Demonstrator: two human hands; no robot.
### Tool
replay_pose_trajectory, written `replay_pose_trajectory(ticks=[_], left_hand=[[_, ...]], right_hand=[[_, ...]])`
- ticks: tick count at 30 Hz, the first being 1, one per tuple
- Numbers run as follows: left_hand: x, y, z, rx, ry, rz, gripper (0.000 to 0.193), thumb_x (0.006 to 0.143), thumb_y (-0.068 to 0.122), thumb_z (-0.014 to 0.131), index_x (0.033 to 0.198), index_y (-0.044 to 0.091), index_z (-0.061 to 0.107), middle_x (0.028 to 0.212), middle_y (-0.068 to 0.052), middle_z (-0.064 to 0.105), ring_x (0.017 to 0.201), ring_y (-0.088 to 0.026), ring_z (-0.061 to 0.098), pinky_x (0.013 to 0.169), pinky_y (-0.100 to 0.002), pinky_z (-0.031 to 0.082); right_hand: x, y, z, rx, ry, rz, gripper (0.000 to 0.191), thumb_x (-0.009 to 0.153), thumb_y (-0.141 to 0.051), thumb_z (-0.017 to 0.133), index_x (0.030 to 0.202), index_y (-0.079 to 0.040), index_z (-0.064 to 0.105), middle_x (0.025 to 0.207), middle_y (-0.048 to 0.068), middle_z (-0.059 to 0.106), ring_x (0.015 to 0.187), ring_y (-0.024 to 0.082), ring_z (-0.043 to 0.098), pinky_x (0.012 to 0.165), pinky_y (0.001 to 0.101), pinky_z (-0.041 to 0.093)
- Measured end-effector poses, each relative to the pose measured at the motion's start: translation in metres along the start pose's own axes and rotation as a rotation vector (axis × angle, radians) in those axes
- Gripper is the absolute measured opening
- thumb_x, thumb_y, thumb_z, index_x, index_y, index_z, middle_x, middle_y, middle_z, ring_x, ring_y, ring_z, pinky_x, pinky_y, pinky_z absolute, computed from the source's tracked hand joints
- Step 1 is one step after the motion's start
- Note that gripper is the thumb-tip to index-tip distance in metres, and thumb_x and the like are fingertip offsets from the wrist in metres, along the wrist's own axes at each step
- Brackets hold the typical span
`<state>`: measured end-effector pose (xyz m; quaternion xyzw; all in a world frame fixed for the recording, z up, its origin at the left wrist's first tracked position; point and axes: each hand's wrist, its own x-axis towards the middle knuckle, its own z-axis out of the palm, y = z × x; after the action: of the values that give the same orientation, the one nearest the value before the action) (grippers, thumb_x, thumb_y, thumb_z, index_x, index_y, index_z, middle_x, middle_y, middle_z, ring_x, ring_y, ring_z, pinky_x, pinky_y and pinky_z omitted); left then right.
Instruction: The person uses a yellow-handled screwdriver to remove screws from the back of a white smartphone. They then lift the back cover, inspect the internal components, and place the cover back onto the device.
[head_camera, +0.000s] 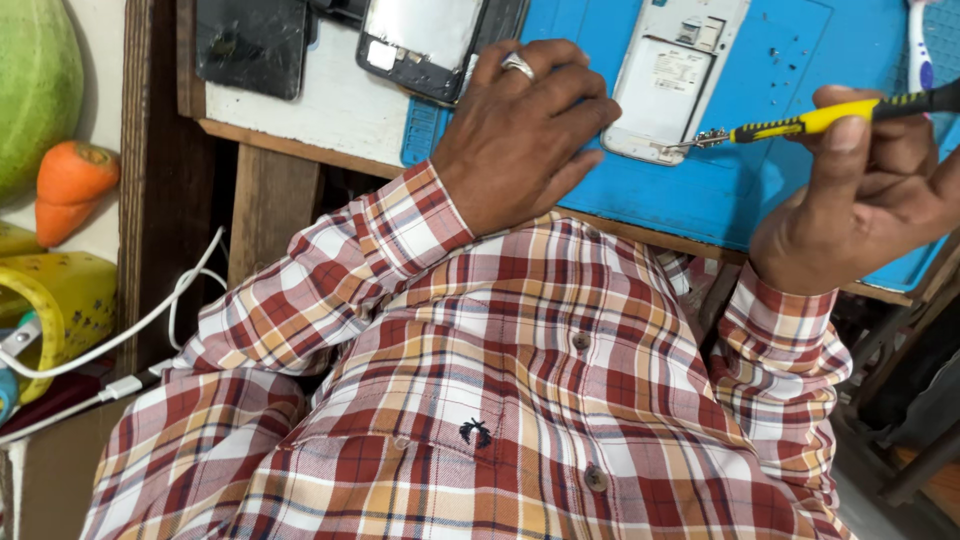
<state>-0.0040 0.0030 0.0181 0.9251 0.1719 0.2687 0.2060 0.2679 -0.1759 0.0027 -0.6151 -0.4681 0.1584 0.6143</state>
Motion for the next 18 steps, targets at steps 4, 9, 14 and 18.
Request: replay_pose_trajectory(ticks=[4,9,14,18], left_hand=[[0.000,0.001,0.003,0.007,0.011,0.017,0.025,0.098,0.025,0.077,0.119,0.013,0.072,0.127,-0.004,0.064,0.136,-0.027,0.049,0.118,-0.055,0.029],[0.003,0.001,0.006,0.006,0.013,0.011,0.015,0.102,0.026,0.076,0.114,0.017,0.074,0.124,-0.002,0.065,0.134,-0.026,0.051,0.117,-0.055,0.031],[0.003,0.003,0.007,-0.003,0.017,0.020,0.010,0.102,0.023,0.074,0.110,0.017,0.076,0.122,0.000,0.067,0.133,-0.025,0.052,0.117,-0.056,0.031],[0.004,0.002,0.008,-0.008,0.015,0.024,0.011,0.102,0.023,0.074,0.109,0.016,0.076,0.122,0.000,0.067,0.134,-0.026,0.052,0.116,-0.055,0.032]], right_hand=[[0.002,-0.004,0.005,-0.144,-0.081,-0.152,0.056,0.124,-0.001,0.065,0.162,-0.015,0.027,0.119,0.025,0.072,0.087,0.020,0.068,0.073,0.0238,0.051],[-0.001,-0.022,0.013,-0.272,-0.146,-0.218,0.051,0.129,0.001,0.066,0.158,-0.016,0.027,0.124,0.024,0.070,0.093,0.021,0.070,0.079,0.0243,0.054],[0.006,-0.027,0.021,-0.264,-0.142,-0.312,0.055,0.124,0.002,0.068,0.158,-0.016,0.029,0.122,0.028,0.072,0.094,0.025,0.072,0.078,0.0266,0.054],[0.008,-0.029,0.023,-0.318,-0.157,-0.377,0.055,0.120,0.002,0.068,0.155,-0.015,0.029,0.118,0.027,0.070,0.098,0.028,0.076,0.079,0.0264,0.058]])
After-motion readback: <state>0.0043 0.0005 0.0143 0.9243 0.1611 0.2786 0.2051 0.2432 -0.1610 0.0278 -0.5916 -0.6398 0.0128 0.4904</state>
